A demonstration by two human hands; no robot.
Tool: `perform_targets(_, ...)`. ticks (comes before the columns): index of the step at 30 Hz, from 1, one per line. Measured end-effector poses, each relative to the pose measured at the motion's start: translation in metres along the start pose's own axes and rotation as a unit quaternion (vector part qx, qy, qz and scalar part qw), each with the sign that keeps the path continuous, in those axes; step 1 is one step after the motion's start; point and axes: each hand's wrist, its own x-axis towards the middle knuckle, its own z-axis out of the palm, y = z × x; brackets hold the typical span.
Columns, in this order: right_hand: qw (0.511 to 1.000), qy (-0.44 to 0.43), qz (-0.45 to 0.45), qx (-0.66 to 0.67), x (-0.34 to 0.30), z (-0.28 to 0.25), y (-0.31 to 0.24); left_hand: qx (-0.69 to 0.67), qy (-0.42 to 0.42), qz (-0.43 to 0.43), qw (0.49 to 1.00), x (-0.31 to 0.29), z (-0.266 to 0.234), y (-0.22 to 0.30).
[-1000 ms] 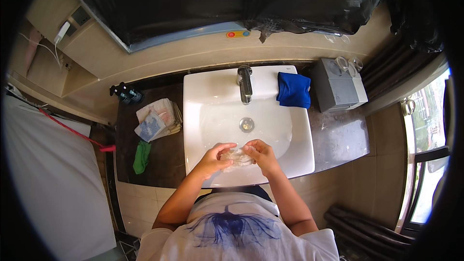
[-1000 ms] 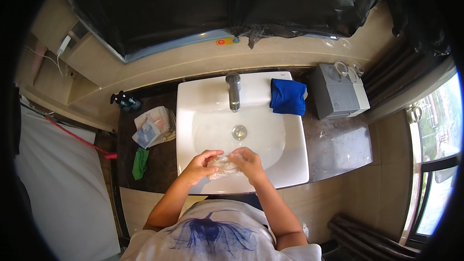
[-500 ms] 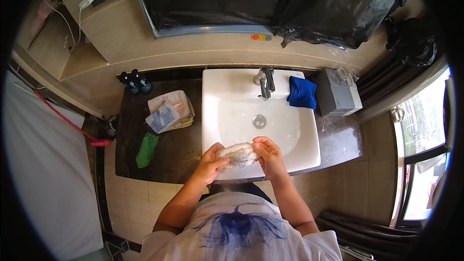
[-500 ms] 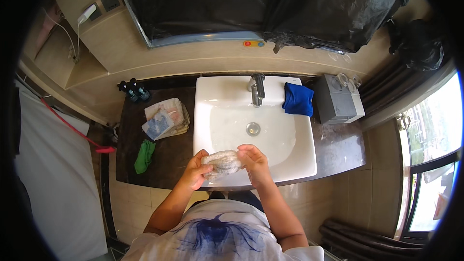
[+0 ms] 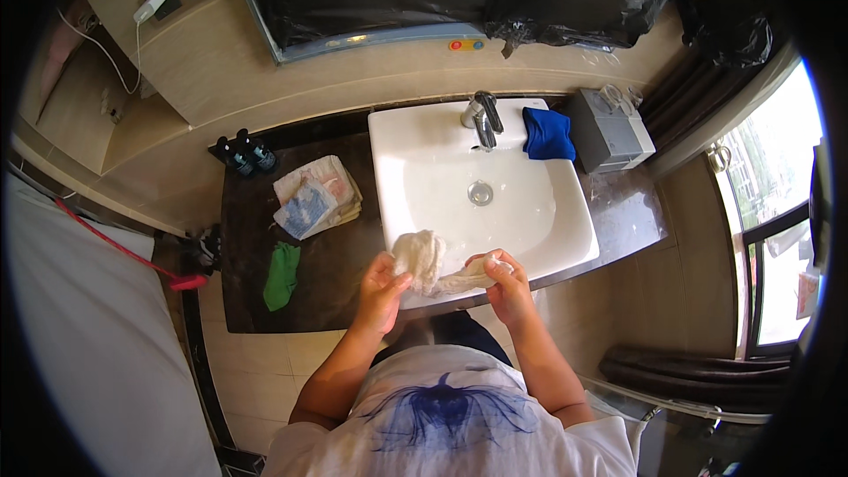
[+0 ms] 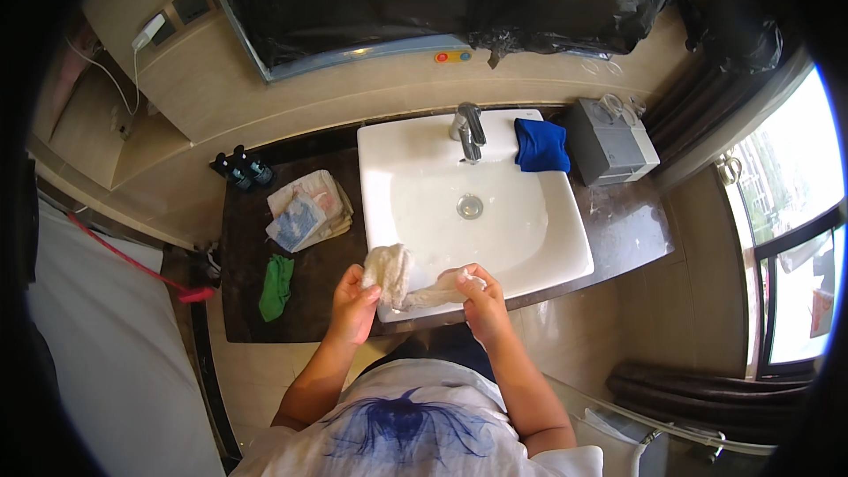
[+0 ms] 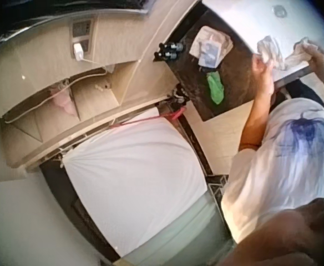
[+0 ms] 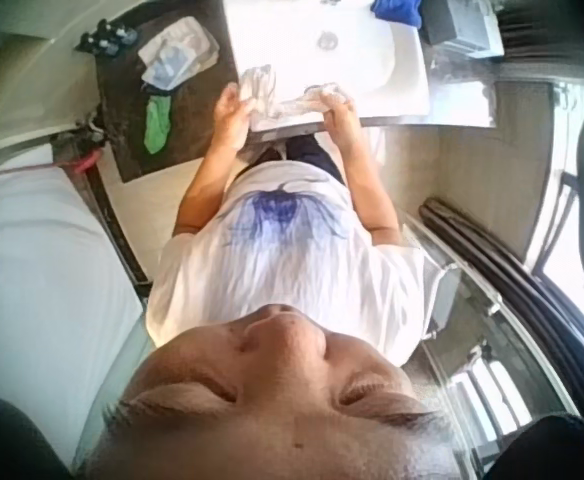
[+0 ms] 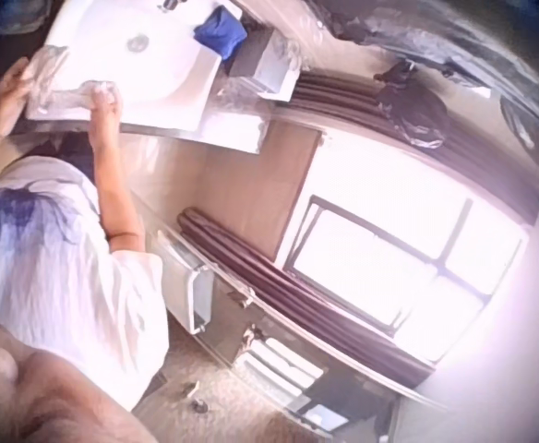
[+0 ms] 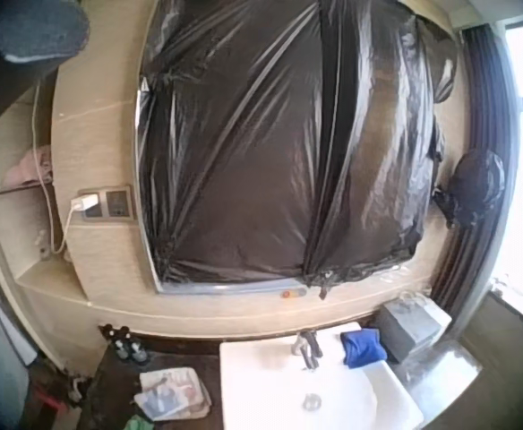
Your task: The person washes a white cloth and a blue cloth in a bathroom sink. They wet each cloth under running water, rub and squeeze them to clean, and wring out the excess water.
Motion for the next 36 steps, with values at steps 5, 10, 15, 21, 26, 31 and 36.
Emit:
perform_targets(5, 0.975, 0.044, 0.043, -0.213, -0.028, 0.004, -0.005, -0.072, -0.057, -0.02, 0.996, -0.012, 0.015, 0.017)
perform_targets(10, 0.962, -0.077, -0.054, -0.257, -0.043, -0.011, 0.018, 0.086, -0.166, -0.122, 0.975, -0.02, 0.031, 0.004)
perform_targets(15, 0.967, -0.024, -0.03, -0.253, -0.067, -0.009, 0.012, 0.116, -0.164, -0.124, 0.972, -0.025, 0.047, 0.003)
perform_targets(21, 0.988, 0.067, -0.115, -0.078, -0.074, -0.006, 0.004, 0.243, -0.147, -0.038, 0.958, -0.021, 0.039, -0.008)
perform_targets(26, 0.977, 0.093, -0.166, -0.094, -0.083, -0.027, -0.004, 0.127, -0.153, -0.12, 0.973, -0.016, 0.048, -0.01)
perform_targets(31, 0.975, 0.154, -0.146, -0.07, -0.103, -0.053, -0.029, -0.012, -0.137, -0.2, 0.97, -0.009, 0.062, -0.021)
perform_targets(36, 0.959, 0.159, -0.185, -0.142, -0.126, -0.087, -0.048, 0.146, -0.117, -0.097, 0.978, -0.012, 0.087, -0.052)
